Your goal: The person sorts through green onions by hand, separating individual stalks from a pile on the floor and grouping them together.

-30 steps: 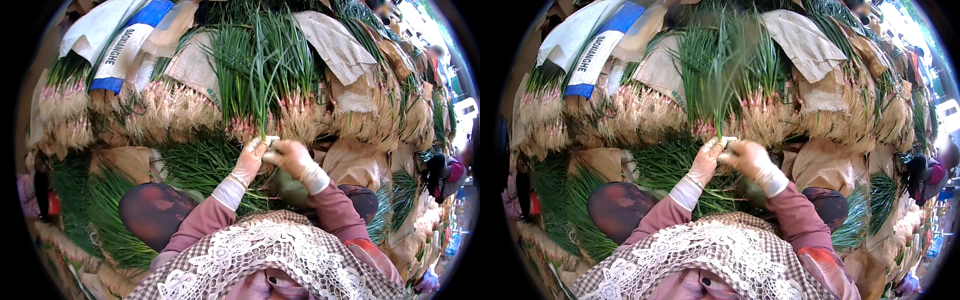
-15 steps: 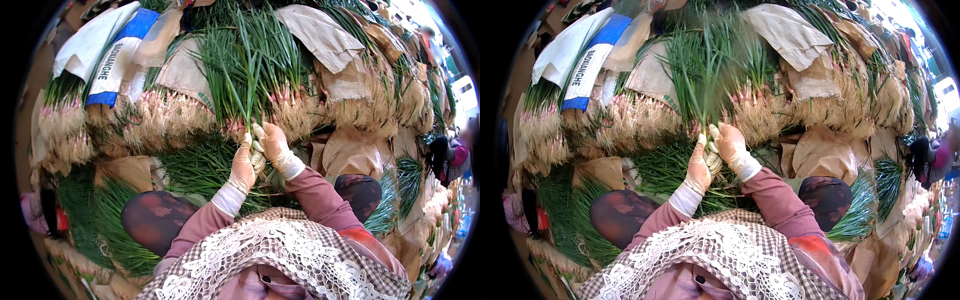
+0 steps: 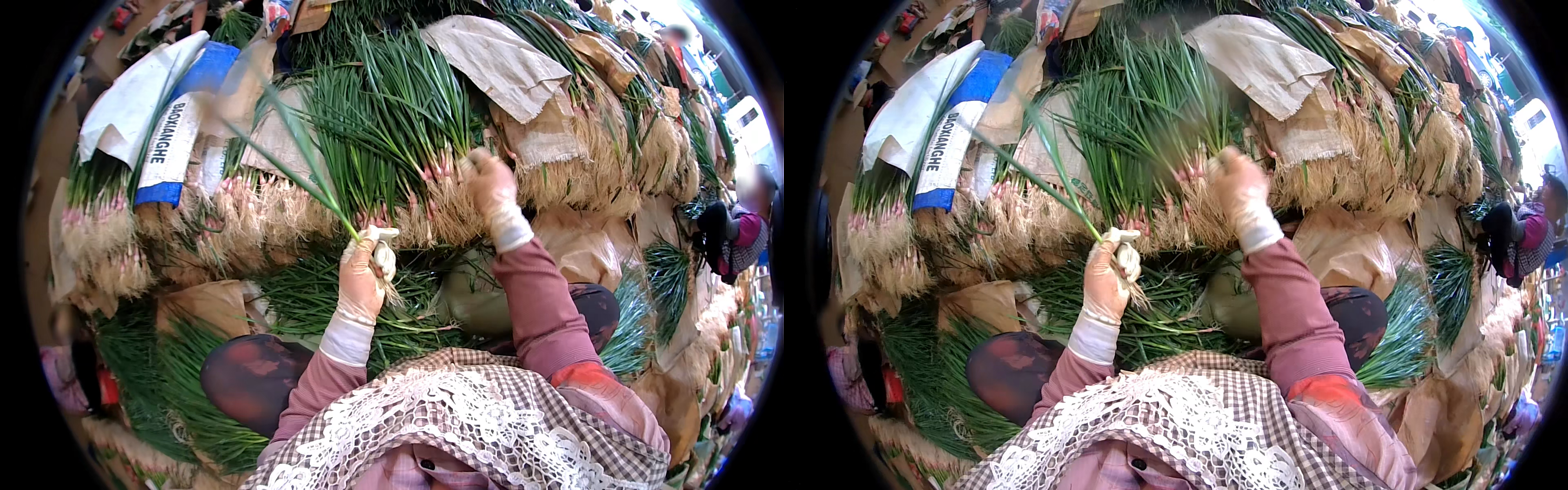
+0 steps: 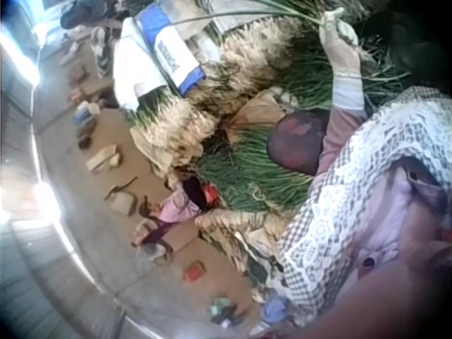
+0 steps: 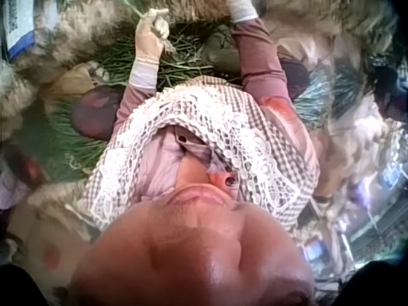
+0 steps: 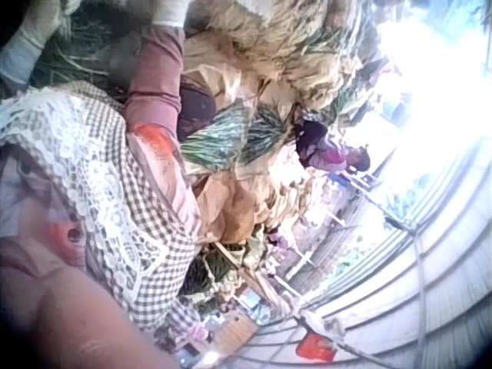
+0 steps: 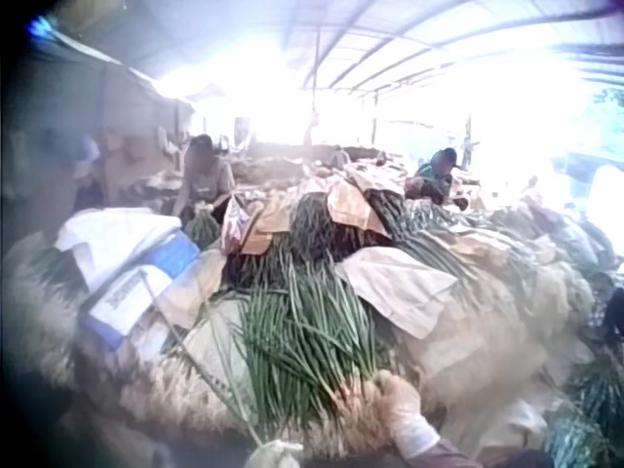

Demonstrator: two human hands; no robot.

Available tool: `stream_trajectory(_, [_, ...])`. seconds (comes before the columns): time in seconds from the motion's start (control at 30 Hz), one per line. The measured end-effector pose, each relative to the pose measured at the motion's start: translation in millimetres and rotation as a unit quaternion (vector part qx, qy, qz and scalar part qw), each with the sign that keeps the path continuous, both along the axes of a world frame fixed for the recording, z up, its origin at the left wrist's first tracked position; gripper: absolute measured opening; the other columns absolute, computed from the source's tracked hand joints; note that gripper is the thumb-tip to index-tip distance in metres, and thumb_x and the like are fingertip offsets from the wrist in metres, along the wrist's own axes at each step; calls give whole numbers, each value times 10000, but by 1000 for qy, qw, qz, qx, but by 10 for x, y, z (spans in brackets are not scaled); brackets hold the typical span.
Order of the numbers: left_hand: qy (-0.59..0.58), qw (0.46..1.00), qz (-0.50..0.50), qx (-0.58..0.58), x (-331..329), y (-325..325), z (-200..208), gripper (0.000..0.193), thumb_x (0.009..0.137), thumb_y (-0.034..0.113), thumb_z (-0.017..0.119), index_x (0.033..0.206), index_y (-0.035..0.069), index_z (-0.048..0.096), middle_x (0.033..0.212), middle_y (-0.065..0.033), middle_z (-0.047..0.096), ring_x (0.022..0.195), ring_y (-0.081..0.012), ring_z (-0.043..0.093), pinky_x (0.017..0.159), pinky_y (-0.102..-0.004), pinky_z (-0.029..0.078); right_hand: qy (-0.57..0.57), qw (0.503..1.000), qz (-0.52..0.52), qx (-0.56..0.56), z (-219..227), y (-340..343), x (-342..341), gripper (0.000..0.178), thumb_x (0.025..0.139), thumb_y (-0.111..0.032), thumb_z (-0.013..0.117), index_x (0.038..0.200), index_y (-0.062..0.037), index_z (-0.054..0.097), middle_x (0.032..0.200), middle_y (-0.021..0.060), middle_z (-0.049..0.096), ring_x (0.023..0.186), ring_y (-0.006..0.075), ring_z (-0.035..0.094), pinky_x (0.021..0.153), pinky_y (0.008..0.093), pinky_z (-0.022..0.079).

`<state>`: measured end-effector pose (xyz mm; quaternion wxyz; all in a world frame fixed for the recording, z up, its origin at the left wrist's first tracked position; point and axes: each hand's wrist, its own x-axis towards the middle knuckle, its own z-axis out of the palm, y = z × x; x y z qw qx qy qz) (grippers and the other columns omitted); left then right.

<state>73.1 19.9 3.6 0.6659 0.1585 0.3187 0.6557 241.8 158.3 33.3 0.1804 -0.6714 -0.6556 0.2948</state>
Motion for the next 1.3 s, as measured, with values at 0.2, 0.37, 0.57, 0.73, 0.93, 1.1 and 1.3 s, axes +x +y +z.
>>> stream_trajectory(0.2, [-77,984,-135,-85,58,73,-281,315,854,247,381,861,-27,535,426,19,320,359,-99,305,338,-233,242,-215,974,76,16,111,314,159,223,776,-303,457,861,-124,560,764,74,587,706,224,563,660,352,425])
stream_trajectory(0.37, [-22,995,-95,-2,-4,75,-336,354,877,246,319,944,-51,500,527,-11,447,452,-125,418,425,-233,358,92,991,86,-42,182,-102,76,234,802,-299,449,820,-87,545,700,85,576,654,190,558,603,326,426])
stream_trajectory(0.57, [163,982,-84,-53,134,102,-399,298,861,237,379,977,-8,502,795,-92,573,662,-123,535,575,-211,451,2,899,430,-84,-208,-806,-152,359,752,-406,504,872,-76,578,756,149,579,724,268,561,665,343,437])
stream_trajectory(0.73, [72,992,-93,-45,195,51,-366,266,855,222,400,906,-16,509,662,-58,548,494,-100,490,442,-184,397,276,927,202,-156,-446,-509,-105,496,727,-392,574,913,64,514,811,159,567,752,180,525,683,286,410])
stream_trajectory(0.93, [210,975,-28,-71,282,-50,-313,214,854,211,409,775,41,513,553,6,458,424,-49,381,379,-168,312,365,917,86,-136,-732,-437,-430,308,822,-293,437,777,6,496,646,102,549,602,221,522,602,343,424])
stream_trajectory(1.1, [117,992,-23,-50,283,-75,-287,275,859,254,390,747,35,512,492,14,406,377,-58,335,338,-182,270,351,854,8,-385,-1124,-734,-383,270,872,-223,286,843,-20,463,679,77,550,539,134,507,423,234,421])
stream_trajectory(1.3, [-8,990,-142,-16,266,-145,-322,490,822,455,354,763,5,536,417,-1,375,329,-111,346,312,-224,291,641,640,69,-419,-715,-561,-728,206,815,-181,456,939,-16,461,645,7,496,545,110,491,466,202,405])
